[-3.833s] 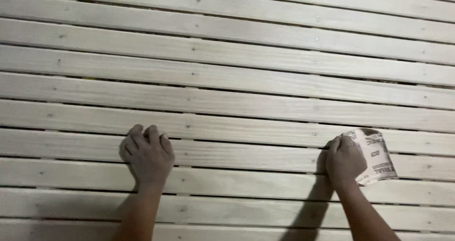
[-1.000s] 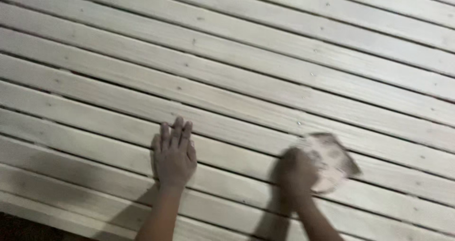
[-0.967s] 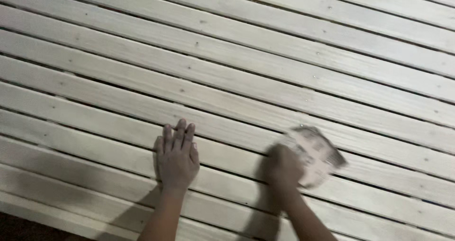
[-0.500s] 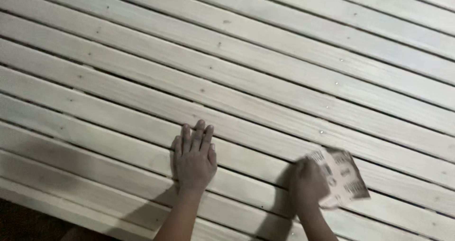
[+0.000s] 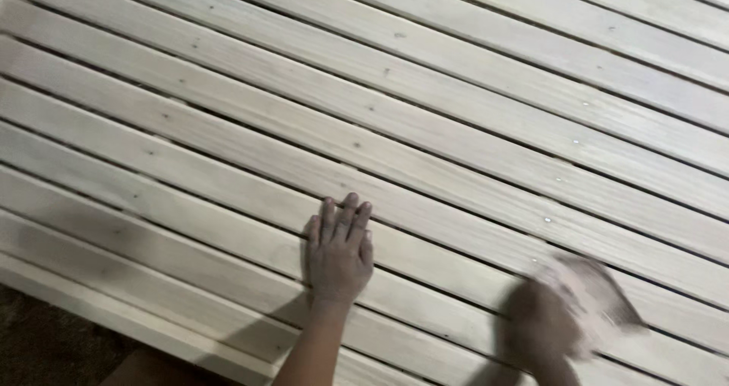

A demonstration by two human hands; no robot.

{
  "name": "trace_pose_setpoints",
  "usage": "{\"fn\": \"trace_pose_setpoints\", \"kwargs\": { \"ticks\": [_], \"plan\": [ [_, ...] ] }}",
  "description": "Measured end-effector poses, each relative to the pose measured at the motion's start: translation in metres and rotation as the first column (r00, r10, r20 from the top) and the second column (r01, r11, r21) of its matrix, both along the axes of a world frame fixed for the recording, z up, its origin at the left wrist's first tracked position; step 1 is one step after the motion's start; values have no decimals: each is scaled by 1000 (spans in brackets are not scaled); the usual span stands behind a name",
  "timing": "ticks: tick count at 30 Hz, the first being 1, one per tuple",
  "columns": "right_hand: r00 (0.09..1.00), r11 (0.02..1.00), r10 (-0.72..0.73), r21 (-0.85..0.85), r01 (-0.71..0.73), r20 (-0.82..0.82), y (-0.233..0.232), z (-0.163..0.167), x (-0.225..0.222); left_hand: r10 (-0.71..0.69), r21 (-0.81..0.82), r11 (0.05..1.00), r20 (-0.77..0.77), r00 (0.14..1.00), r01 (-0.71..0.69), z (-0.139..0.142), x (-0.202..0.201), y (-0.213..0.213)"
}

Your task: The person sands the slatted wooden surface of a furniture frame by hand, rubbing a folded piece of sandpaper back and forth across the slats. They work across different sections of the panel, steadying the frame with the other hand while moving the sandpaper to cover new areas.

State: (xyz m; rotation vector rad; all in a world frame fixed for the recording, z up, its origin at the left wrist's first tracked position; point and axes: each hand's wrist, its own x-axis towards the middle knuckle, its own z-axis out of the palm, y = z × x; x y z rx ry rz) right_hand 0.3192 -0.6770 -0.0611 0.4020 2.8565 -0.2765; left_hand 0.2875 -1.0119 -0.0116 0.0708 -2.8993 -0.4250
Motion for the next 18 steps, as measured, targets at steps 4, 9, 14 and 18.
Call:
{"fn": "trace_pose_setpoints", "kwargs": {
  "ticks": [4,9,14,18],
  "plan": [
    [984,977,-157,136,167,-79,-4,-6,13,21,37,999,8,1000,-21,2,0,-1],
    [904,937,228,-170,-305,-362,-126,9,-6,21,18,1000,-3,1000,-21,3,1,1],
    [860,850,460,-169,-499,-221,-181,24,-16,10,68,998,-23,1000,-8,6,3,-2],
    [694,740,559,-104,-664,-453,-102,19,9,-17,-4,1000,-77,997,16,9,3,-4]
  ]
}}
